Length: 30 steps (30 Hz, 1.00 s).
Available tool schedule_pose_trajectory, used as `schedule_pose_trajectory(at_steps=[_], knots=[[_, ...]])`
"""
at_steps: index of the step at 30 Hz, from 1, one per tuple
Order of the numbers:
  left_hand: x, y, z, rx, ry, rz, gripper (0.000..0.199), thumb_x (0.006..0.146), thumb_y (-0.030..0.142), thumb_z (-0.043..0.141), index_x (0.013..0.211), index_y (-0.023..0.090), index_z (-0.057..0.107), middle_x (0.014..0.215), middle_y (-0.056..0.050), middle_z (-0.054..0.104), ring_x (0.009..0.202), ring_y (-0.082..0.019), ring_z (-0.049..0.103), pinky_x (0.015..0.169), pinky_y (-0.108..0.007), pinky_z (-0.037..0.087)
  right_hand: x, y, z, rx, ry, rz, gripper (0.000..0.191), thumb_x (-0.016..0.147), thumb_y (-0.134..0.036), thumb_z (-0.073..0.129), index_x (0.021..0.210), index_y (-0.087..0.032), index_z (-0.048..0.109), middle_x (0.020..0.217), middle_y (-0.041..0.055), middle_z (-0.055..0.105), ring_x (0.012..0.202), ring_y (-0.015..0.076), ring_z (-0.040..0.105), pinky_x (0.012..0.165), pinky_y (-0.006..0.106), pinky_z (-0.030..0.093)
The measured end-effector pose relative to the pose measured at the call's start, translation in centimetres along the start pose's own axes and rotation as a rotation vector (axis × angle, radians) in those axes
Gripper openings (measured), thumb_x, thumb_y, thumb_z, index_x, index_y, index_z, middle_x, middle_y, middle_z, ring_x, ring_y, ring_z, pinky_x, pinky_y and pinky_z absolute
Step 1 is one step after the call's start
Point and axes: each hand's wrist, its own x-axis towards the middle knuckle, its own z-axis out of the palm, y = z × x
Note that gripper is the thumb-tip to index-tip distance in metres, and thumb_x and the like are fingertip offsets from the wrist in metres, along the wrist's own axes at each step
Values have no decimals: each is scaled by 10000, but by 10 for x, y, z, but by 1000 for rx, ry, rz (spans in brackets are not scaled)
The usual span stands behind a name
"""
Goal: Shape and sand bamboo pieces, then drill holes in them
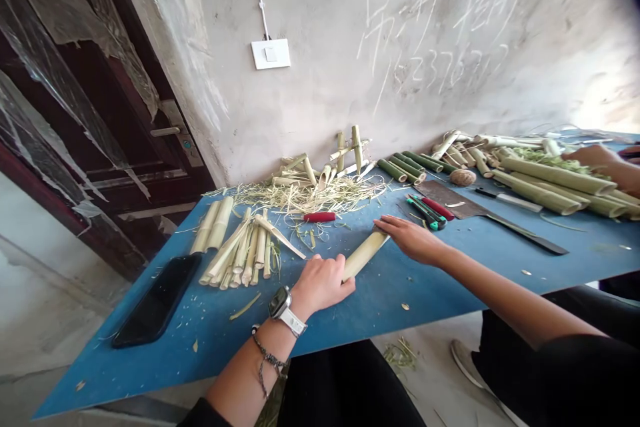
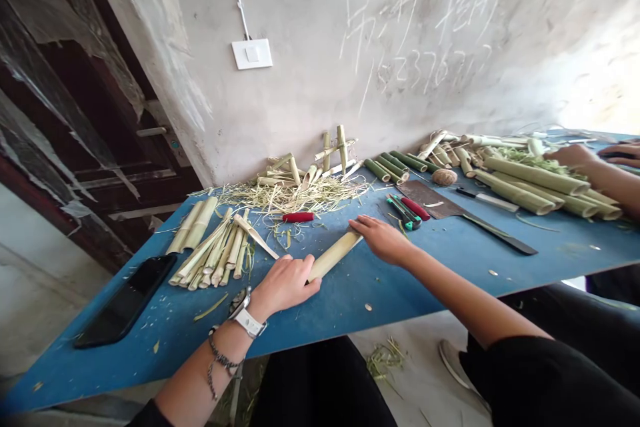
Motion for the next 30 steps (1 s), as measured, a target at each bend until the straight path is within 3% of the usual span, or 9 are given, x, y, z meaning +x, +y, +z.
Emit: schedule_pose_trajectory(at_steps=[3, 5, 10, 15, 19, 21, 23, 25, 30], knots=[[1, 2, 1, 12, -8, 17, 290, 847, 401, 357, 915, 149, 484, 763, -78, 662, 715, -234, 636, 733, -359, 438, -8, -11, -2, 106, -35, -219, 578, 792, -35, 351, 1345, -203, 358, 1389, 106, 325, 1275, 240, 281, 1020, 450, 319], [1, 2, 1, 9, -7, 24, 307, 841, 419, 371, 926, 145, 481, 767, -84, 661, 732, -243, 637, 732, -361, 440, -13, -14, -2, 165, -51, -283, 598, 787, -26, 342, 1356, -210, 335, 1416, 92, 273, 1288, 223, 253, 1034, 433, 301], [2, 2, 2, -7, -4, 14, 317, 846, 438, 356, 893, 153, 487, 724, -71, 656, 688, -235, 638, 712, -356, 445, -13, -11, -2, 104, 57, -18, 468, 852, -75, 281, 1292, -118, 435, 1339, 181, 376, 1237, 272, 347, 1001, 479, 332], [1, 3, 0, -13, 3, 9, 380, 827, 493, 354, 903, 150, 500, 736, -81, 656, 731, -248, 637, 743, -368, 441, -12, -30, -10, 228, -105, -348, 551, 830, -71, 336, 1361, -217, 324, 1416, 75, 278, 1293, 206, 245, 1043, 413, 294], [1, 3, 1, -25, 34, 12, 325, 819, 461, 382, 899, 172, 508, 724, -55, 653, 698, -221, 634, 720, -337, 445, -13, -14, -9, 65, 20, -17, 453, 861, -106, 292, 1285, -147, 448, 1318, 159, 413, 1227, 265, 365, 995, 477, 342], [1, 2, 3, -38, 34, 21, 348, 783, 493, 433, 899, 177, 519, 731, -55, 656, 697, -230, 634, 699, -337, 450, -17, -16, -7, 73, 32, -44, 466, 859, -94, 285, 1298, -152, 431, 1333, 151, 398, 1244, 255, 339, 1010, 466, 326], [2, 1, 5, -46, 29, 28, 383, 757, 527, 453, 893, 179, 540, 751, -62, 662, 710, -243, 636, 682, -339, 454, -21, -22, -6, 140, -23, -220, 520, 851, -87, 313, 1358, -198, 332, 1404, 99, 298, 1294, 227, 238, 1039, 444, 289], [3, 0, 7, -44, 24, 35, 391, 756, 538, 445, 870, 183, 561, 765, -67, 665, 724, -245, 638, 669, -331, 456, -22, -23, -4, 175, -59, -296, 549, 840, -77, 319, 1372, -211, 300, 1423, 84, 260, 1302, 216, 216, 1046, 435, 280], [3, -1, 6, -29, 13, 26, 364, 771, 512, 430, 814, 180, 572, 711, -56, 657, 691, -226, 637, 672, -322, 455, -18, -12, -1, 68, 64, -15, 458, 864, -95, 274, 1291, -136, 434, 1322, 168, 404, 1246, 264, 333, 1004, 494, 324]])
